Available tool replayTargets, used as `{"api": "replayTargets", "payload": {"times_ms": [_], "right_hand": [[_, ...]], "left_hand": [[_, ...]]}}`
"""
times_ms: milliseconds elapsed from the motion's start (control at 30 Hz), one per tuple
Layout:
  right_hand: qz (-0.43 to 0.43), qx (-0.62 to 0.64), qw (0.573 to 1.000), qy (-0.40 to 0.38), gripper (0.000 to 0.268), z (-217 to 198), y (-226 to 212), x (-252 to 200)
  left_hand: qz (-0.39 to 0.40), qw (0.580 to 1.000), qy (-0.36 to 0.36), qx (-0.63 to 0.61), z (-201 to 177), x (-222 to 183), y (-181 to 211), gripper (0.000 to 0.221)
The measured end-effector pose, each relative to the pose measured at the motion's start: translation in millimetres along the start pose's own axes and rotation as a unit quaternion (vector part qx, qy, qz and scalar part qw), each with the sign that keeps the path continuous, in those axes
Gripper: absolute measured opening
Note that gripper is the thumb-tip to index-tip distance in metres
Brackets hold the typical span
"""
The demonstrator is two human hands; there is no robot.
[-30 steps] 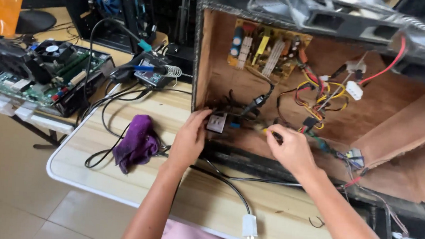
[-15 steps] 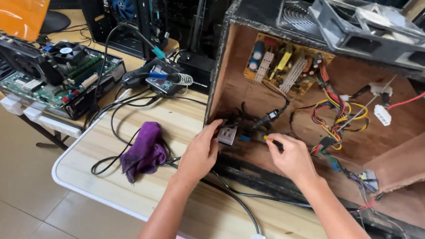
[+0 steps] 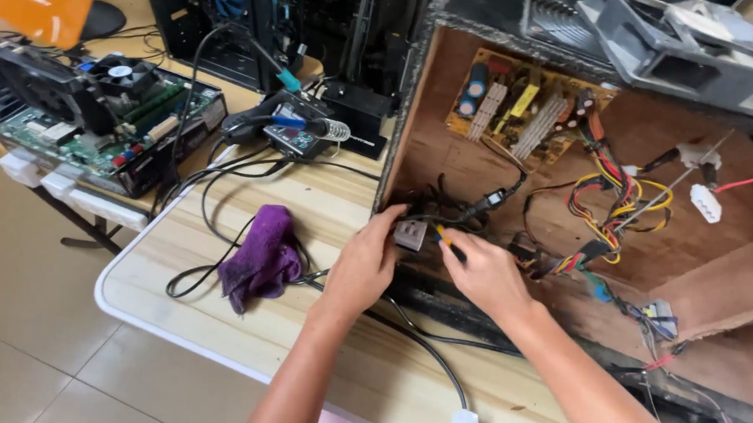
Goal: Brushing dust off internal electronic components inside a wooden enclosure using a small brush.
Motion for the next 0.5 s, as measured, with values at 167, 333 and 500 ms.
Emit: {"api": "replayTargets", "payload": {"times_ms": [167, 333, 500], "right_hand": [[0.137, 0.097, 0.985, -0.050, 0.018, 12, 44, 14], [0.228, 0.225, 0.946, -0.045, 0.023, -8, 65, -13], [0.187, 0.267, 0.941, -0.088, 0.020, -7, 24, -25]], "left_hand": [[-0.016, 1.000, -0.004, 0.002, 3, -1, -5, 0.057], [-0.023, 0.999, -0.013, -0.022, 2, -5, -4, 0.058], [-0.031, 0.999, -0.018, -0.012, 0, -6, -3, 0.057]]}}
Point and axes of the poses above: each hand's wrist, its own x-axis towards the middle knuckle, its own z-axis out of the palm, y = z × x, the point moved 10 cm from there along x, towards the middle knuckle, and after that the axes turned 15 degrees about -y, right-handed, at the moved point
